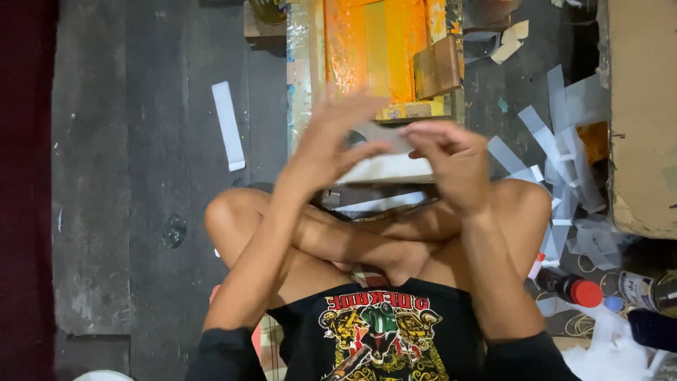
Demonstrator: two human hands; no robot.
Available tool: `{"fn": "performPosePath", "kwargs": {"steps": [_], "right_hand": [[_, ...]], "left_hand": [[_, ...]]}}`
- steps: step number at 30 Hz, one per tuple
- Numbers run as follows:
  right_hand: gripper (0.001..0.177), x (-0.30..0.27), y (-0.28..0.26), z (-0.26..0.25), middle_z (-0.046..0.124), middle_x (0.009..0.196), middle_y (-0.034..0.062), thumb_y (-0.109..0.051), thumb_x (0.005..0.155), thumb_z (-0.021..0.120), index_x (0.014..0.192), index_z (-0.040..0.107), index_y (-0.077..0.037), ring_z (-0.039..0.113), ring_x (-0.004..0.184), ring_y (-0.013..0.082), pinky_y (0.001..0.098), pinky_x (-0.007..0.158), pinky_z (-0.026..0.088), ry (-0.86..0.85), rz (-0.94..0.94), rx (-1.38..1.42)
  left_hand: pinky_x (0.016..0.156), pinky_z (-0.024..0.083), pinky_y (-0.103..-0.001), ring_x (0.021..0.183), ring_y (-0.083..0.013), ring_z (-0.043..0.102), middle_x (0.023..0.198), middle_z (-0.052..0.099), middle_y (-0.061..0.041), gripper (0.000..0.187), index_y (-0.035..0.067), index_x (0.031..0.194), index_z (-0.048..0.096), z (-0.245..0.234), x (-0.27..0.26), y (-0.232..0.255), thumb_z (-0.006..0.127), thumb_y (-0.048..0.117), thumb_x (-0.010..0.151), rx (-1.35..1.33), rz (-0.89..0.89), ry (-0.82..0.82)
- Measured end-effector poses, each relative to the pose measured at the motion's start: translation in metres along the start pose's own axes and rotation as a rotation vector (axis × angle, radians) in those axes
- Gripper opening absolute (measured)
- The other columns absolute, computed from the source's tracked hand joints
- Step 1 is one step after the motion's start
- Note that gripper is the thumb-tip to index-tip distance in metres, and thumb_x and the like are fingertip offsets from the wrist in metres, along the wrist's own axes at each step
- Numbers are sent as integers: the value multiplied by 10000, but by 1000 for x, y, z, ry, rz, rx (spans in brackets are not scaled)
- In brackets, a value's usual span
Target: The person sits cross-legged and uses a wooden squeegee to spread orange ink across a screen printing frame. They repeatedly roll the squeegee over the ink, then place white rectangular plastic strips onto the frame and press them down.
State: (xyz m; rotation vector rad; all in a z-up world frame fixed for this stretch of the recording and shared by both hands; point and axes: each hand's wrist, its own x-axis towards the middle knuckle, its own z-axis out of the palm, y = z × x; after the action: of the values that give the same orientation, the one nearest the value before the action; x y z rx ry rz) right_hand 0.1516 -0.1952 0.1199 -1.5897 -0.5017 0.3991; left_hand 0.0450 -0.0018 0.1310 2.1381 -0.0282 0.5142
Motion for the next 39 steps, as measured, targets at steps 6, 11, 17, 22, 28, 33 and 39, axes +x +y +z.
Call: {"fn": "performPosePath", "kwargs": {"steps": [6,11,17,22,28,33,39], "right_hand": [[155,-3,-14,0,746,797,26,-40,948,815,1090,790,-97,510,619,19,171,618,503,82,-93,-72],[171,1,27,-50,743,890,77,-57,1004,759,1172,729,-53,641,729,66,196,612,544,152,6,1],[187,-2,51,-62,737,927,79,-64,1016,749,1194,705,-28,638,730,67,196,595,571,215,75,88],[200,-2,70,-65,741,971,103,-88,1015,738,1202,688,-38,713,733,155,215,553,593,243,101,219],[345,-8,62,-45,751,1091,175,-252,992,691,1279,633,-68,780,861,282,284,629,671,135,179,599],[520,-11,65,8,726,1028,172,-154,908,776,1359,579,12,749,793,270,263,607,624,-36,200,478],[375,-18,71,41,697,717,184,-262,980,727,1235,674,7,699,544,230,280,449,584,-102,275,275]], "left_hand": [[710,553,-274,599,-100,754,712,768,110,117,337,870,755,11,21,-2,687,326,964,-40,-292,-324],[657,587,-288,633,-191,751,806,783,-98,121,140,1018,798,-24,-5,-11,698,194,977,-235,-418,-284],[628,594,-284,659,-181,744,871,771,-130,165,72,1109,769,-20,-39,-45,724,90,952,-458,-478,-65],[523,550,-227,555,-168,710,800,727,-136,392,19,1326,627,0,-52,-47,732,76,953,-589,-529,135],[379,405,-207,368,-150,562,555,636,-140,194,64,1154,700,24,-51,-44,599,202,1062,-528,-506,293],[349,393,-192,327,-124,498,485,589,-135,165,78,1102,721,41,-46,-35,612,187,1045,-593,-515,282],[333,395,-199,319,-115,491,470,587,-122,157,69,1086,740,45,-50,-22,634,166,1023,-596,-575,208]]}}
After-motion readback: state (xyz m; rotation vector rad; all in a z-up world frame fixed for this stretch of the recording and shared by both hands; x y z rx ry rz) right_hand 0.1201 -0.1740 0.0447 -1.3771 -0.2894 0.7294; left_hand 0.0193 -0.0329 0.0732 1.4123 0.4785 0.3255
